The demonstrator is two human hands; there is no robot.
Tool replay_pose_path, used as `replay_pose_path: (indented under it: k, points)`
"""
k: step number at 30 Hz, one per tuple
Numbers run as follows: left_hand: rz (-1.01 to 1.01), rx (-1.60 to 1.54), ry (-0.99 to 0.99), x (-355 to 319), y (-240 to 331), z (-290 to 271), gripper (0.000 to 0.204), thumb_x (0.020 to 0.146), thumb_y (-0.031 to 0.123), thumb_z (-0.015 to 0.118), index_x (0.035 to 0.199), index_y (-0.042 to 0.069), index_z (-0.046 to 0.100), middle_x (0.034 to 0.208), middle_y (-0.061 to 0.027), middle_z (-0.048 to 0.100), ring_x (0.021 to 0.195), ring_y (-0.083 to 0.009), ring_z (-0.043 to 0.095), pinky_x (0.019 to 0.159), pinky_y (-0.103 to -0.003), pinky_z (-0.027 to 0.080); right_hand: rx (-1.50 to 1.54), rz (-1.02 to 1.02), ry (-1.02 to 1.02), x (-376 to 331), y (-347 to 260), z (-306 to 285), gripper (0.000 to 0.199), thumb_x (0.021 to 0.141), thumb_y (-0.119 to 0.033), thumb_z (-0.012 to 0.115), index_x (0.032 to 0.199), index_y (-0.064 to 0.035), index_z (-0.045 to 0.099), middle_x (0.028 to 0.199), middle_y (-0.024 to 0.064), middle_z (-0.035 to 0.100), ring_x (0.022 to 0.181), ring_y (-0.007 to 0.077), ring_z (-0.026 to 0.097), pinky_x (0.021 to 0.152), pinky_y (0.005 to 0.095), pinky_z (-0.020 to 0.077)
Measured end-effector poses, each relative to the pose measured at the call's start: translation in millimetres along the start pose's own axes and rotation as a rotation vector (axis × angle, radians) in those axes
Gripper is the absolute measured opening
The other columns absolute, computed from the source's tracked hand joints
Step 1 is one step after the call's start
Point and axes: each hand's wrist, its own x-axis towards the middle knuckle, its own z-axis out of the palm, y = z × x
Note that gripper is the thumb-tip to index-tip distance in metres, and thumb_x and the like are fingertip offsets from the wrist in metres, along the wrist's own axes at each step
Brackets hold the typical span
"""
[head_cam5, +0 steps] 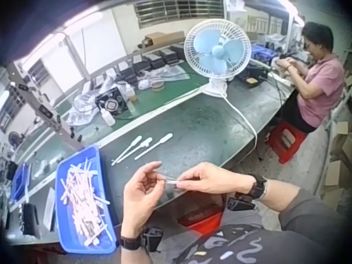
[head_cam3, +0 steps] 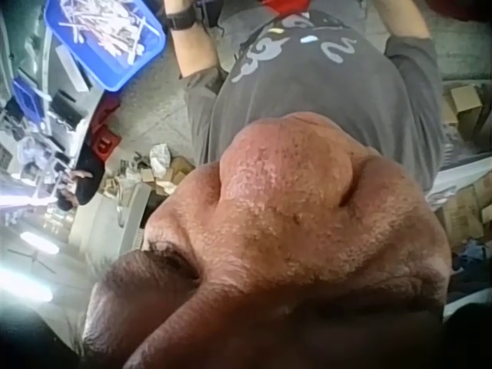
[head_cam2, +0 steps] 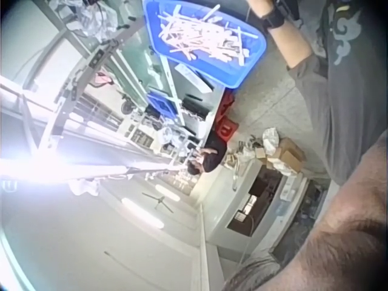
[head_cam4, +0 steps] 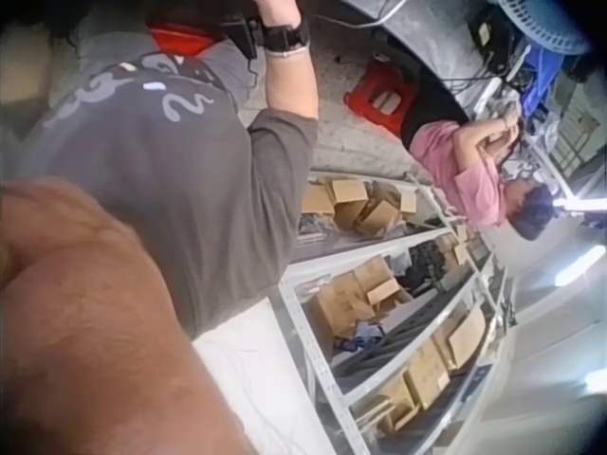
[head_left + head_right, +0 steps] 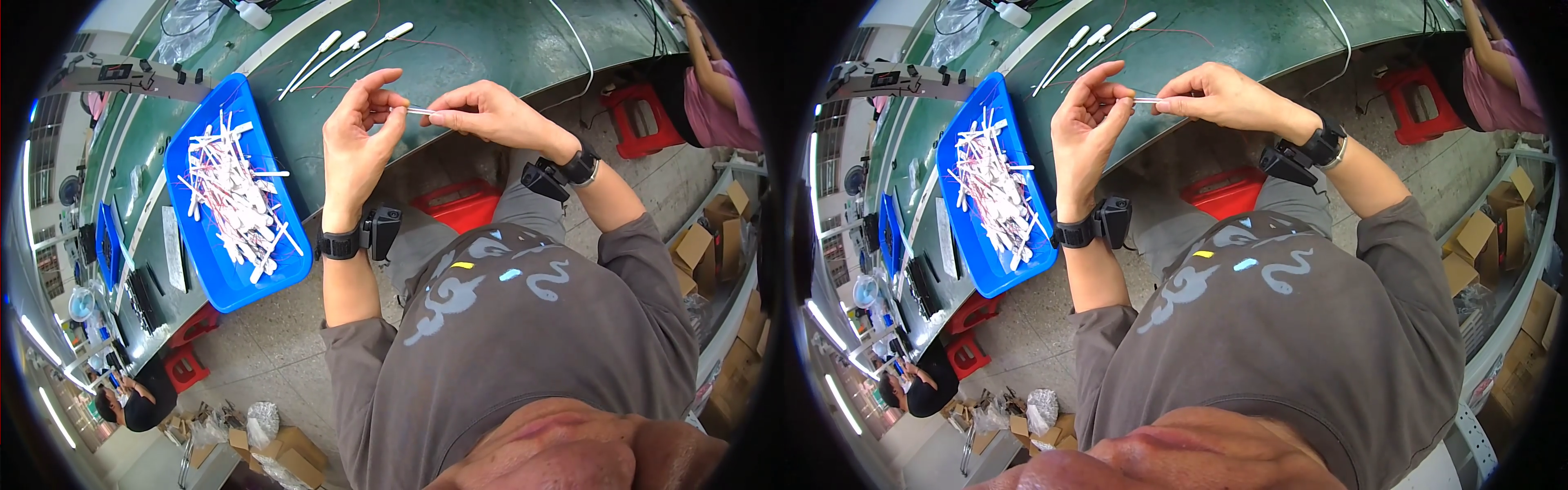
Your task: Assembling and soldering small white electronic components at a manual workstation.
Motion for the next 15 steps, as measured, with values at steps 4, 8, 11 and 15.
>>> replay_pose_path:
  k: [4, 8, 11, 15]
  points:
    - [0.015, 0.011, 0.011, 0, 1, 1, 0.041, 0.087, -0.001, 0.066, 0.127, 0.001, 0.057, 0.096, -0.0032, 0.063, 0.088, -0.009, 0.061, 0.079, -0.021, 0.05, 0.057, 0.143, -0.033, 0, -7, -5, 0.032, 0.096, -0.033, 0.061, 0.106, -0.0048, 0.071, 0.065, -0.0066, 0.054, 0.054, 0.004, 0.045, 0.048, 0.0236, 0.0373]
    - [0.01, -0.137, 0.081, 0, -1, 10, 0.034, 0.088, 0.003, 0.066, 0.121, 0.0, 0.061, 0.095, -0.0041, 0.065, 0.085, -0.0098, 0.063, 0.078, -0.024, 0.053, 0.101, 0.154, -0.02, -1, -5, -4, 0.029, 0.096, -0.033, 0.061, 0.106, -0.0081, 0.072, 0.062, -0.0065, 0.049, 0.05, 0.0016, 0.04, 0.044, 0.0203, 0.0325]
    - [-0.08, -0.213, 0.074, -3, -5, 18, 0.03, 0.089, 0.005, 0.067, 0.118, -0.001, 0.062, 0.094, -0.0047, 0.066, 0.081, -0.0096, 0.063, 0.076, -0.024, 0.053, 0.151, 0.166, -0.026, -2, -8, -2, 0.031, 0.097, -0.032, 0.06, 0.109, -0.0066, 0.072, 0.061, -0.0071, 0.047, 0.051, 0.0013, 0.041, 0.045, 0.0194, 0.0324]
    - [-0.172, -0.253, 0.051, -6, -12, 21, 0.025, 0.09, 0.009, 0.068, 0.112, -0.001, 0.064, 0.092, -0.0061, 0.068, 0.079, -0.0105, 0.064, 0.073, -0.024, 0.053, 0.187, 0.148, -0.015, -2, -7, -1, 0.031, 0.097, -0.032, 0.059, 0.109, -0.0056, 0.071, 0.062, -0.0066, 0.048, 0.052, 0.0013, 0.043, 0.045, 0.0192, 0.0333]
